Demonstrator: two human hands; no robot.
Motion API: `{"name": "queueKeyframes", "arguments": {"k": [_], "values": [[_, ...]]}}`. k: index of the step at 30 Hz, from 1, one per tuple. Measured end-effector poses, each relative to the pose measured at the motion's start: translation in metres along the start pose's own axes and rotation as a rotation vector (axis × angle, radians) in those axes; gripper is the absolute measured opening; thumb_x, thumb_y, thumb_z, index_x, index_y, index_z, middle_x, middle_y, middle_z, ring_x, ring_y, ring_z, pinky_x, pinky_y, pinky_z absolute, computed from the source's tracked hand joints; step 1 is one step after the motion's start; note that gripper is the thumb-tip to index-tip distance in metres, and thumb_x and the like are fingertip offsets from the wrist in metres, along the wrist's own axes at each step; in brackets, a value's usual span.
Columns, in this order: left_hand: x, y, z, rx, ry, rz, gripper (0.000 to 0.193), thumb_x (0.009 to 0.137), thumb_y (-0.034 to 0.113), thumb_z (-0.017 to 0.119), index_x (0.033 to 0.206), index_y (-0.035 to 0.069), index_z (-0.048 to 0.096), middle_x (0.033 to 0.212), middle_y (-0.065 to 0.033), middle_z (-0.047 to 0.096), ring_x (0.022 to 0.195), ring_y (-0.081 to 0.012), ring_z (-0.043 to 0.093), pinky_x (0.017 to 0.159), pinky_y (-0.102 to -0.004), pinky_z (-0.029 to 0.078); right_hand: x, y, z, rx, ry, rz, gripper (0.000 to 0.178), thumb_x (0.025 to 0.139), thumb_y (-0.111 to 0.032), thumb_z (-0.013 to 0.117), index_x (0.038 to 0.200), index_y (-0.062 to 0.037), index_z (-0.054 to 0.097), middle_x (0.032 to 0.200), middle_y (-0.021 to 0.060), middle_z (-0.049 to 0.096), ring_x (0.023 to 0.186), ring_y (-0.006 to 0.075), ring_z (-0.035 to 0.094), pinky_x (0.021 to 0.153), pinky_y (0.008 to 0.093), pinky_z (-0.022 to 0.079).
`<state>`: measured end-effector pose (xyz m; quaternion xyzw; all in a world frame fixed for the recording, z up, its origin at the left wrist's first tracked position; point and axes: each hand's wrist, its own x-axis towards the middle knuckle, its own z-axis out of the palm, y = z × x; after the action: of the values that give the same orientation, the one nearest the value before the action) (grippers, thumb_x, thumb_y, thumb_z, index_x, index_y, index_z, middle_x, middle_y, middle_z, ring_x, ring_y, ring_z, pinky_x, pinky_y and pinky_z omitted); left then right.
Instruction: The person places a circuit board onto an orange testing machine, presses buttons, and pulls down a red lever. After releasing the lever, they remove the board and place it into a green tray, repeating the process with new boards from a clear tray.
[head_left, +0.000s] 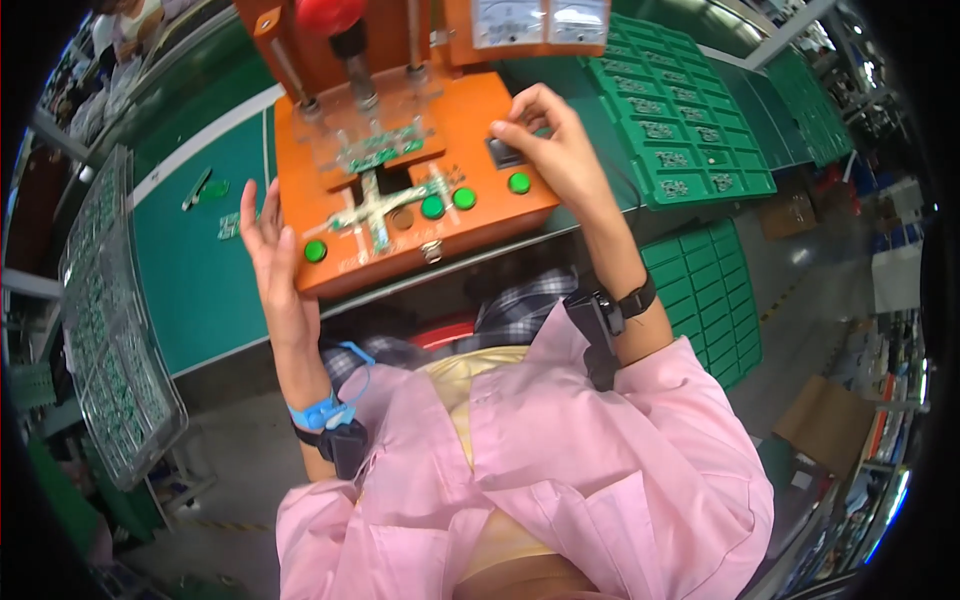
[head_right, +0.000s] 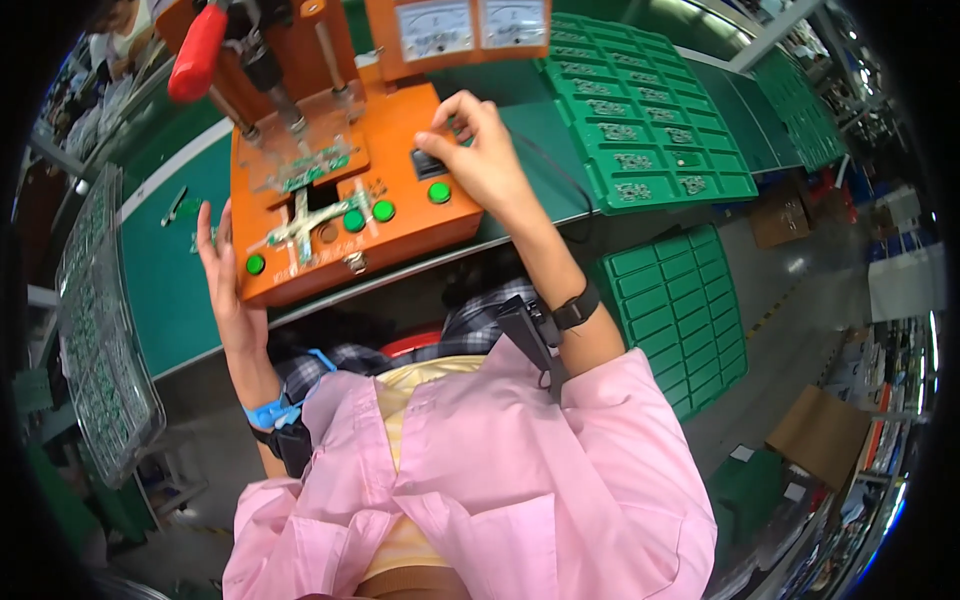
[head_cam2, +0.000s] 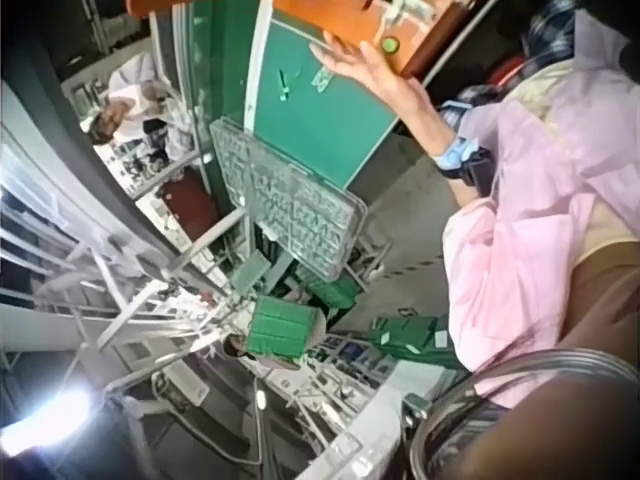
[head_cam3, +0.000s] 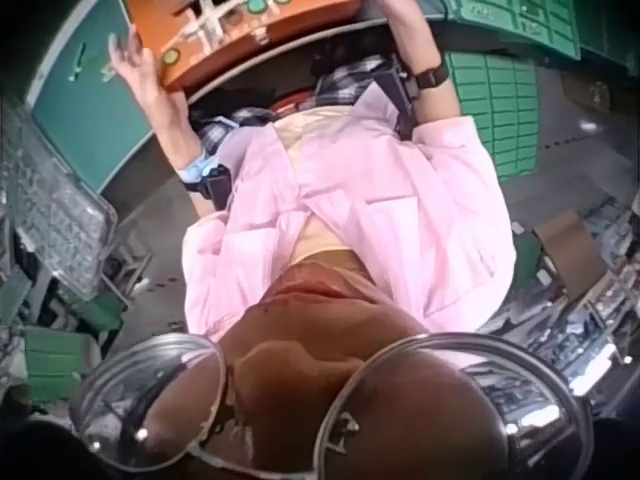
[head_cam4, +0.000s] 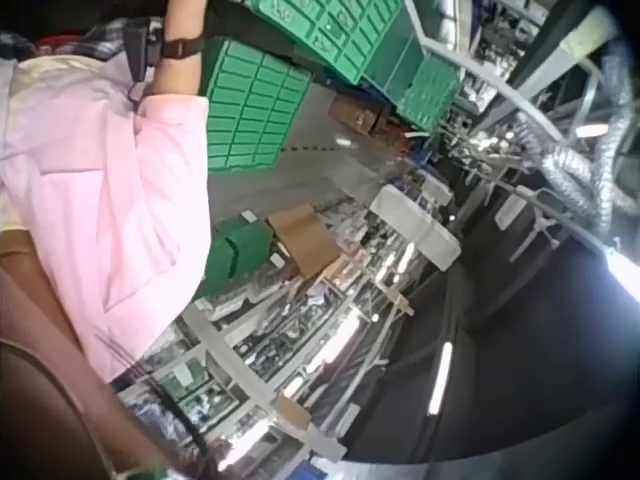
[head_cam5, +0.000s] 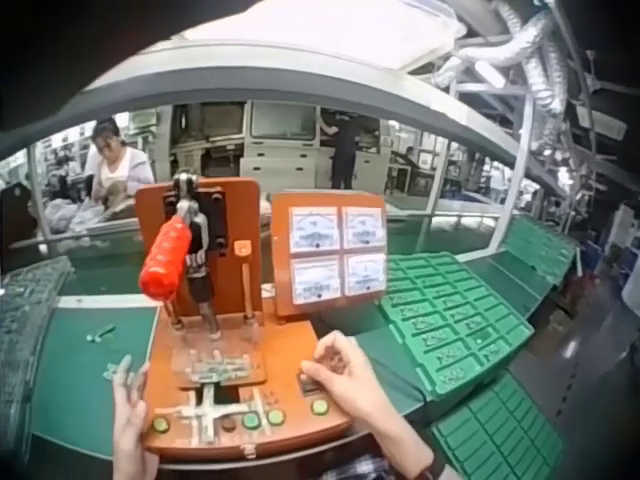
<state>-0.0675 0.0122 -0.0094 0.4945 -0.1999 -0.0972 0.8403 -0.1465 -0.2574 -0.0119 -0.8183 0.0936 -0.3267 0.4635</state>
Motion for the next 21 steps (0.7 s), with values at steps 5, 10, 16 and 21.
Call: {"name": "queueKeyframes", "arguments": {"k": [5,10,16,21], "values": [[0.002,-0.001,0.002,0.176,-0.03,0.052,0.073,0.074,0.004,0.06,0.134,0.007,0.02,0.135,-0.0178,0.028,0.129,-0.0263,0.022,0.104,-0.0351,0.023,-0.019,-0.062,0.014,-0.375,0.074,-0.273,0.028,0.073,-0.009,0.065,0.099,-0.0106,0.058,0.058,0.0003,0.046,0.052,0.0115,0.043,0.051,0.0232,0.038],[0.001,0.001,0.002,0.174,-0.052,0.05,0.071,0.071,0.002,0.061,0.132,0.006,0.024,0.135,-0.0167,0.029,0.13,-0.0257,0.021,0.106,-0.0351,0.018,-0.094,-0.09,0.053,-0.733,-0.199,-0.582,0.057,0.065,-0.005,0.058,0.122,-0.0072,0.049,0.047,-0.0027,0.035,0.042,0.0104,0.038,0.041,0.0241,0.034],[0.0,0.0,-0.002,0.184,-0.057,0.061,0.069,0.071,0.002,0.061,0.13,0.005,0.027,0.135,-0.0157,0.029,0.129,-0.0252,0.021,0.107,-0.0353,0.014,-0.115,-0.084,0.067,-1.239,-0.237,-0.697,0.074,0.06,-0.008,0.053,0.131,0.0006,0.037,0.047,-0.0057,0.028,0.042,0.0083,0.035,0.04,0.0226,0.031],[0.0,0.001,-0.002,0.175,-0.064,0.056,0.068,0.071,0.001,0.061,0.13,0.005,0.028,0.135,-0.0151,0.029,0.129,-0.0251,0.021,0.107,-0.0353,0.014,-0.116,-0.084,0.07,-1.274,-0.232,-0.685,0.07,0.064,-0.006,0.052,0.132,0.0,0.036,0.047,-0.0061,0.027,0.043,0.0086,0.035,0.04,0.0225,0.031]]}}
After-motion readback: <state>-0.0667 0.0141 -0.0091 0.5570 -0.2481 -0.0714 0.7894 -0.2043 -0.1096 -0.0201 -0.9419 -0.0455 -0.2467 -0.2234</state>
